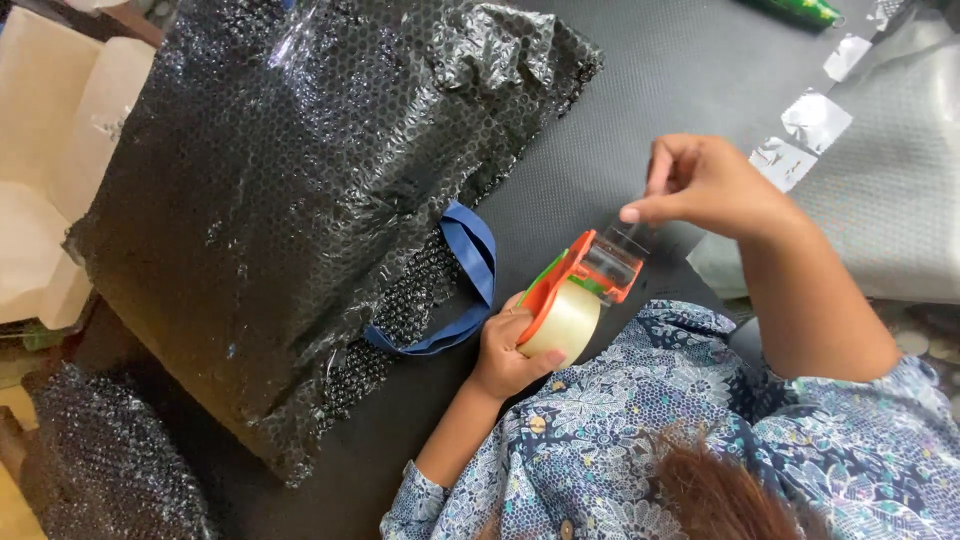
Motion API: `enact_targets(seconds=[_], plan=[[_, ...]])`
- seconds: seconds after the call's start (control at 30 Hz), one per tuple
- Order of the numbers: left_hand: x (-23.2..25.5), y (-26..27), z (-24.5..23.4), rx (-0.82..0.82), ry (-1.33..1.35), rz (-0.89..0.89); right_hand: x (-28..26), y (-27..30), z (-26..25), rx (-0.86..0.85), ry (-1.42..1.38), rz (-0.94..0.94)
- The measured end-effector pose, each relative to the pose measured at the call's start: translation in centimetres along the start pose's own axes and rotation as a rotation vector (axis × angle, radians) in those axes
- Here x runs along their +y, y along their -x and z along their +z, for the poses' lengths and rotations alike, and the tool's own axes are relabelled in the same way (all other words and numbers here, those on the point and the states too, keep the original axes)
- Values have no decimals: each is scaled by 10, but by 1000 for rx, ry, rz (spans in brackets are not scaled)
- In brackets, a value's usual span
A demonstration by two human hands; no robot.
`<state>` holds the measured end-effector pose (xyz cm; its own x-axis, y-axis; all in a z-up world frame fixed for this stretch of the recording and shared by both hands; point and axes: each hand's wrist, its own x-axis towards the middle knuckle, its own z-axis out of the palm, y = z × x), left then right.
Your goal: Wrapping an item in black bubble wrap and securing it with tape
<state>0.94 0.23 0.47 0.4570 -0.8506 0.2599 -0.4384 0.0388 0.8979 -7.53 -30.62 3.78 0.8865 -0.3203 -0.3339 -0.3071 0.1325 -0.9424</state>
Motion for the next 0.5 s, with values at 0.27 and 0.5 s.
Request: enact_targets(seconds=[0.27,0.5], plan=[[-68,39,14,68,167,53,71,-34,18,-95,-169,5],[-71,41,16,67,137,86,70,-10,31,-64,-69,131]])
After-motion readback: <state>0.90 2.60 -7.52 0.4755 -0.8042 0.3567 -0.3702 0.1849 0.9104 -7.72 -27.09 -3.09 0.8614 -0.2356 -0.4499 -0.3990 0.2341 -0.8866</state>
